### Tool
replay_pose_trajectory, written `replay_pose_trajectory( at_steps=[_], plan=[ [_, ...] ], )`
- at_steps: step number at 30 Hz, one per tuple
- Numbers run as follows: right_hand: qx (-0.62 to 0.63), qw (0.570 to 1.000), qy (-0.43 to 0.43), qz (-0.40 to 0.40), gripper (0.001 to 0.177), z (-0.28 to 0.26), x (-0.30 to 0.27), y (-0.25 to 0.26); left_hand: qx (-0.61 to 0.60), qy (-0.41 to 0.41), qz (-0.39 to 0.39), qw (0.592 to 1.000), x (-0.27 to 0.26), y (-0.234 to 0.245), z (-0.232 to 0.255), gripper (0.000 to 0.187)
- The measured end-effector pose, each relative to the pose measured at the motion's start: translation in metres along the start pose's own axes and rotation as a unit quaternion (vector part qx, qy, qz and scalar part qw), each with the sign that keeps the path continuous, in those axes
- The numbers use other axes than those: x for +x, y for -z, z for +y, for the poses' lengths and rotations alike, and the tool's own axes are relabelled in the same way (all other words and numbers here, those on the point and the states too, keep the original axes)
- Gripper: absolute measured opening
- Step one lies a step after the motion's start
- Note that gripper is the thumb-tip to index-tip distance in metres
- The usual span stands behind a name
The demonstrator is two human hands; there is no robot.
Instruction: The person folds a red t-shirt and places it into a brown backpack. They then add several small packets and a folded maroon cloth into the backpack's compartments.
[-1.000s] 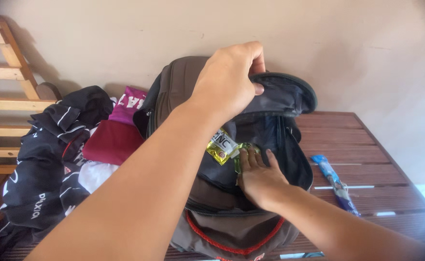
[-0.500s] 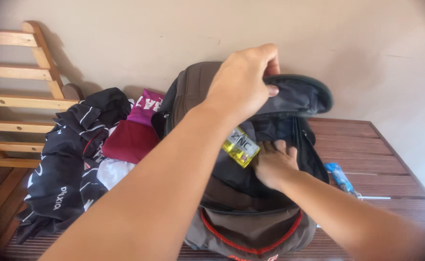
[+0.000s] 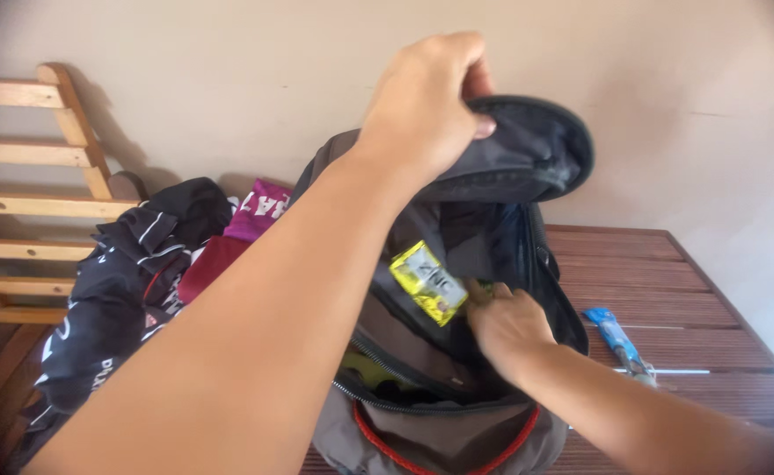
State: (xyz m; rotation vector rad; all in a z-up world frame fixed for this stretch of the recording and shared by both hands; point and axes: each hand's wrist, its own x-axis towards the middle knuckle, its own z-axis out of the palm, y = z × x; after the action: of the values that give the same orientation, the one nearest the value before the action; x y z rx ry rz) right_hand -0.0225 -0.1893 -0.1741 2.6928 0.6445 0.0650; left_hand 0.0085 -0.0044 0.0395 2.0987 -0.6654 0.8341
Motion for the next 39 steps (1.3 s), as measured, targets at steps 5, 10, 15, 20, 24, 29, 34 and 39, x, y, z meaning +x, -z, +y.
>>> replay_pose_trajectory(
  at_steps=[5,10,15,20,24,29,34,39],
  plan=[
    [0.041,0.997,-0.063,-0.027,0.05,0.004,0.021,-0.003,-0.001,-0.003,-0.007,1.0,0.0,-0.002,-0.002,0.029],
    [0.127,0.989,-0.05,0.057,0.042,0.008,0.005,0.014,-0.001,-0.008,-0.002,1.0,-0.004,0.002,-0.003,0.03],
    [0.255,0.952,-0.057,0.161,0.034,0.015,-0.019,0.022,-0.001,0.058,-0.02,0.998,-0.004,0.008,-0.004,0.025],
    [0.357,0.921,-0.144,0.055,0.016,0.029,0.016,0.027,0.006,0.031,-0.016,0.999,-0.004,0.004,0.002,0.029],
    [0.403,0.892,-0.204,-0.008,0.027,0.038,0.03,0.035,0.03,0.022,-0.002,0.999,-0.001,0.009,0.0,0.03],
    [0.516,0.798,-0.312,0.027,0.049,0.015,0.022,0.055,0.013,0.084,0.025,0.996,0.0,0.015,0.004,0.026],
    [0.535,0.806,-0.252,-0.019,0.071,-0.012,0.005,0.056,0.006,0.077,0.027,0.997,0.0,0.017,0.003,0.027],
    [0.711,0.647,-0.263,-0.085,0.048,-0.005,0.002,0.049,-0.023,0.113,-0.015,0.993,0.005,0.022,-0.005,0.024]
  ],
)
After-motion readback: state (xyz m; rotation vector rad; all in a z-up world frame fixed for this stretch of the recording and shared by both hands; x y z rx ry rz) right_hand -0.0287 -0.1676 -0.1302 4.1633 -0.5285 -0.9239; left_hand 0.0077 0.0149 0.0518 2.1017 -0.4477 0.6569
